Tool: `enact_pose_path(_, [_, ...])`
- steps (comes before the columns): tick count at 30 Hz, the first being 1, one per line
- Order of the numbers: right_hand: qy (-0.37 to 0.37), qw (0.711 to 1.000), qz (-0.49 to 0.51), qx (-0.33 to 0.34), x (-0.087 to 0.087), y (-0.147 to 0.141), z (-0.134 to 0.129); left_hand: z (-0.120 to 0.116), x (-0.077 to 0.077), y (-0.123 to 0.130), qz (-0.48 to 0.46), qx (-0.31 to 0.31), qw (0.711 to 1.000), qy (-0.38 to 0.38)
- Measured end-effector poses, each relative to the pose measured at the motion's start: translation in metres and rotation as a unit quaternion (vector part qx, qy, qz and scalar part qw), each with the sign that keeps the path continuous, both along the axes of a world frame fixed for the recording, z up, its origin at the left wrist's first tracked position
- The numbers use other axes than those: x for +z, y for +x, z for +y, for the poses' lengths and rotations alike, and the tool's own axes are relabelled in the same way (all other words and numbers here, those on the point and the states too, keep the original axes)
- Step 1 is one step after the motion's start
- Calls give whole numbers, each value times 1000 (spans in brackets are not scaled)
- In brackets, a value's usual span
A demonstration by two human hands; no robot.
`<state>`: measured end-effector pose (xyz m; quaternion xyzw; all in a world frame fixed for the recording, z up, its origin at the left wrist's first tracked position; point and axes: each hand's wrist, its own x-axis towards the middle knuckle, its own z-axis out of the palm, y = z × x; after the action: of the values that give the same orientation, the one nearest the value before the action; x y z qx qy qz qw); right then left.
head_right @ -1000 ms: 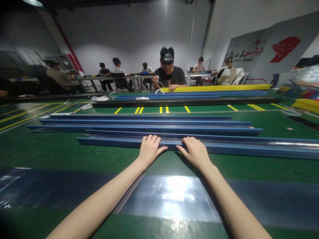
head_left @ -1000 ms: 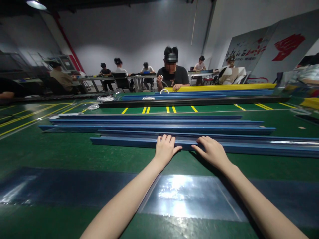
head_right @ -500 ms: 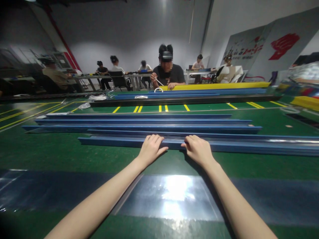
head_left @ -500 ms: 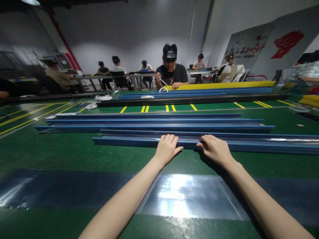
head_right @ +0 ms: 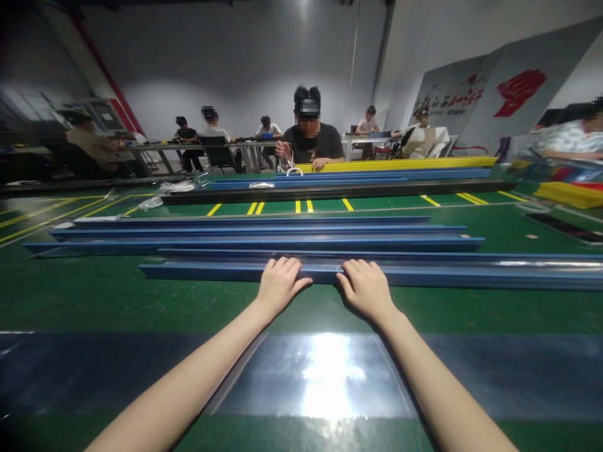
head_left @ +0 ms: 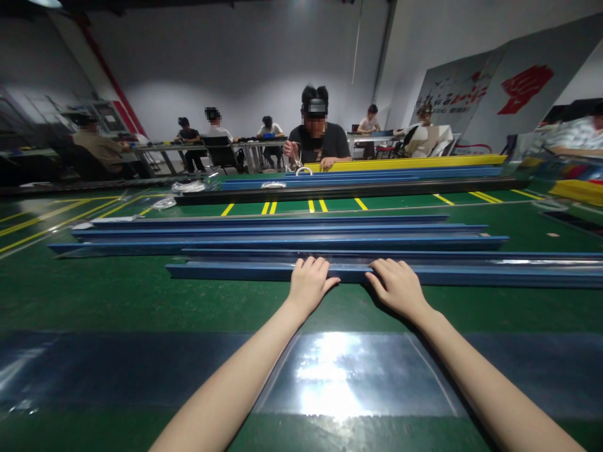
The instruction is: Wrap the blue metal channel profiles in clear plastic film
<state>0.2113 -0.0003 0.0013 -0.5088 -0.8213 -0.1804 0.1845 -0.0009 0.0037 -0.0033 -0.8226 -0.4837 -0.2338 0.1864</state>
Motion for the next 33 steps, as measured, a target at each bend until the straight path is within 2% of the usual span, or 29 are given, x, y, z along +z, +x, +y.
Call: enact_pose_path(33, [-2, 1000, 0, 4, 1, -1, -1, -2, 2, 0, 13, 23, 1000, -6])
